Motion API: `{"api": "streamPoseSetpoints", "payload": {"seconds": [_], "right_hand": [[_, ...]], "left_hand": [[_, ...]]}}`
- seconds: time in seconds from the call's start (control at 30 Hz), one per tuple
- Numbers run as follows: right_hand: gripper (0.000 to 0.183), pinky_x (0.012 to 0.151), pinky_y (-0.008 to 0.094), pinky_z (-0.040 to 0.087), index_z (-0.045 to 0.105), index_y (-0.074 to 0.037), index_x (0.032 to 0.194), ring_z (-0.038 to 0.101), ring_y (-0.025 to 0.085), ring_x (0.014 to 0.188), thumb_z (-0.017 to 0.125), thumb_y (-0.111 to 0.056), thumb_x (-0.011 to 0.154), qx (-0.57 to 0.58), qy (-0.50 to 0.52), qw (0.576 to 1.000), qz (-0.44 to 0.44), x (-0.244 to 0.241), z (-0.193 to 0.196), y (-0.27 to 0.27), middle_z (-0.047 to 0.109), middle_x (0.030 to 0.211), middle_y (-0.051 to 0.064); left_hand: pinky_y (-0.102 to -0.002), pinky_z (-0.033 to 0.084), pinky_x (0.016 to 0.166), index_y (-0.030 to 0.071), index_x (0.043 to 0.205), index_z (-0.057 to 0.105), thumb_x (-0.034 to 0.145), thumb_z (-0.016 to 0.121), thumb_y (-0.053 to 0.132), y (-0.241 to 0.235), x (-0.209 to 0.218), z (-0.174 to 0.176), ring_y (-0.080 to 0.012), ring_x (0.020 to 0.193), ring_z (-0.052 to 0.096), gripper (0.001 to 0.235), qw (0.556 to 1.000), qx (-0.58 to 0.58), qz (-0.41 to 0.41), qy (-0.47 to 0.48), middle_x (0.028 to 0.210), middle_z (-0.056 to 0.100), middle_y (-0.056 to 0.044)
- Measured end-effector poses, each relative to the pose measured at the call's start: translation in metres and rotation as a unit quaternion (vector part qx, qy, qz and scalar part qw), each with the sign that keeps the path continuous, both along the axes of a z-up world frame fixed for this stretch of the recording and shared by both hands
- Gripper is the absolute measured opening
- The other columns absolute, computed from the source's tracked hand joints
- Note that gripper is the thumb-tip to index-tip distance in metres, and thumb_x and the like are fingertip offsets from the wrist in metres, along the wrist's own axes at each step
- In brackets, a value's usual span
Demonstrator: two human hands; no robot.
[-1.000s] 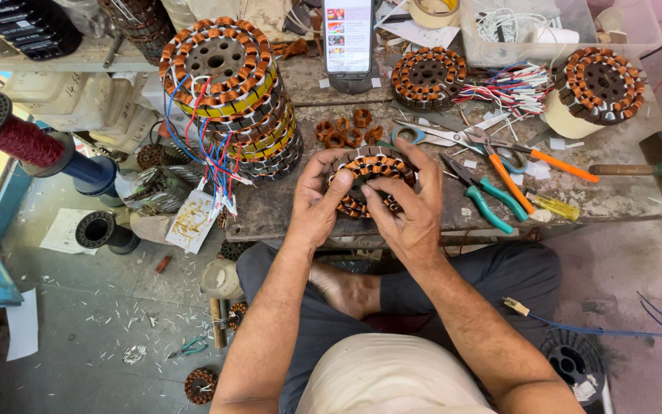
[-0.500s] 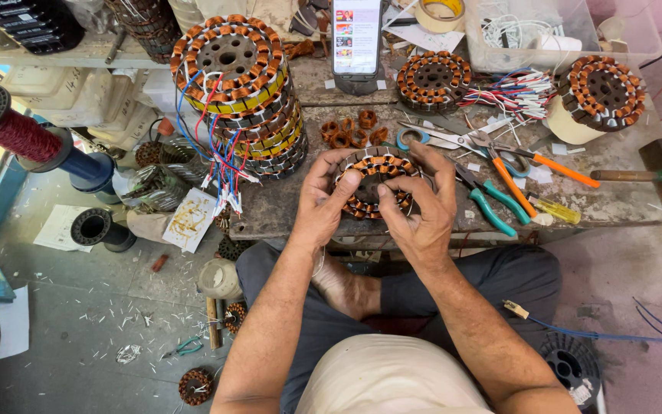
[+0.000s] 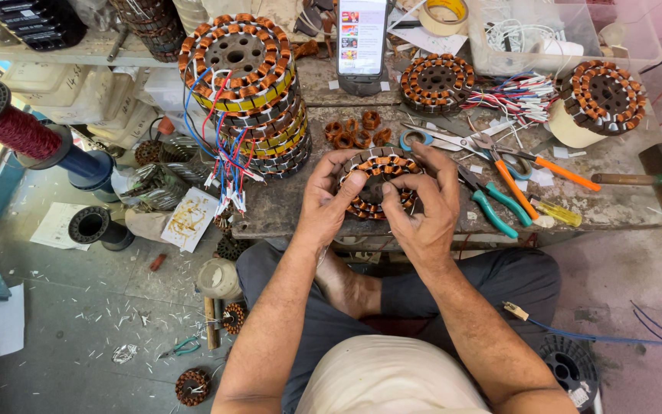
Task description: The person winds copper wire into the slots of a motor stator using a green-handled screwdriver to push the wire down. The person rotates the stator and continues winding the wire into adjacent slots.
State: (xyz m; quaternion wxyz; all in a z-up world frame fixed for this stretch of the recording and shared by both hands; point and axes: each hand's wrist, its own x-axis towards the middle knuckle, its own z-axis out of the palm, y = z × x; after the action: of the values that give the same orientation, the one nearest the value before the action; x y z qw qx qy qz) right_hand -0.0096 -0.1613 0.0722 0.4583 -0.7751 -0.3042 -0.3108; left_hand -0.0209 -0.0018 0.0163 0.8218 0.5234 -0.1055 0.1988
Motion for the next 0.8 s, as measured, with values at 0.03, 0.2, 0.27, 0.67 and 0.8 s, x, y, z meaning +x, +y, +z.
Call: {"api": "streamPoseSetpoints", "payload": {"seconds": [0.03, 0.2, 0.27, 0.67, 0.8], "right_hand": [[0.015, 0.111, 0.042, 0.052, 0.069, -0.002, 0.095, 0.057, 0.032, 0.135, 0.079, -0.001, 0.084, 0.002, 0.002, 1.0, 0.002, -0.0007, -0.0008, -0.0008, 0.057, 0.141, 0.016], [0.015, 0.112, 0.042, 0.053, 0.068, -0.002, 0.096, 0.058, 0.032, 0.136, 0.078, -0.001, 0.085, 0.01, 0.018, 1.0, 0.01, -0.0027, -0.0019, -0.0046, 0.055, 0.142, 0.018], [0.02, 0.113, 0.042, 0.054, 0.067, -0.001, 0.1, 0.057, 0.032, 0.136, 0.08, -0.004, 0.085, 0.022, 0.016, 0.999, 0.019, -0.0025, -0.0013, -0.0038, 0.053, 0.141, 0.018], [0.017, 0.109, 0.042, 0.052, 0.072, -0.007, 0.095, 0.057, 0.03, 0.132, 0.084, -0.003, 0.082, -0.029, -0.044, 0.998, -0.033, 0.0008, -0.0026, 0.0028, 0.058, 0.14, 0.013], [0.016, 0.109, 0.04, 0.053, 0.072, -0.008, 0.094, 0.057, 0.029, 0.132, 0.083, -0.004, 0.082, -0.007, -0.02, 1.0, -0.013, 0.002, -0.0025, 0.0017, 0.057, 0.14, 0.013]], "left_hand": [[-0.029, 0.05, 0.103, 0.004, 0.133, 0.06, 0.101, 0.072, 0.022, 0.0004, -0.0001, -0.0002, -0.0129, 0.115, 0.06, 0.038, 1.0, -0.003, -0.004, 0.009, 0.123, 0.067, -0.005], [-0.029, 0.051, 0.1, 0.004, 0.133, 0.06, 0.101, 0.072, 0.023, 0.0014, 0.0005, -0.0014, -0.0126, 0.113, 0.062, 0.039, 1.0, -0.001, -0.009, 0.018, 0.123, 0.068, -0.005], [-0.029, 0.051, 0.101, 0.004, 0.133, 0.06, 0.102, 0.072, 0.023, 0.0011, 0.0012, -0.0023, -0.0124, 0.114, 0.061, 0.039, 1.0, -0.004, -0.011, 0.007, 0.124, 0.067, -0.005], [-0.028, 0.049, 0.104, 0.003, 0.133, 0.06, 0.102, 0.073, 0.022, 0.002, 0.0029, -0.0047, -0.0124, 0.117, 0.06, 0.039, 1.0, -0.011, -0.007, 0.0, 0.126, 0.066, -0.005], [-0.029, 0.052, 0.102, 0.003, 0.132, 0.06, 0.101, 0.073, 0.021, 0.0026, 0.0024, -0.0048, -0.0129, 0.116, 0.061, 0.038, 0.999, -0.023, -0.011, 0.02, 0.125, 0.067, -0.006]]}}
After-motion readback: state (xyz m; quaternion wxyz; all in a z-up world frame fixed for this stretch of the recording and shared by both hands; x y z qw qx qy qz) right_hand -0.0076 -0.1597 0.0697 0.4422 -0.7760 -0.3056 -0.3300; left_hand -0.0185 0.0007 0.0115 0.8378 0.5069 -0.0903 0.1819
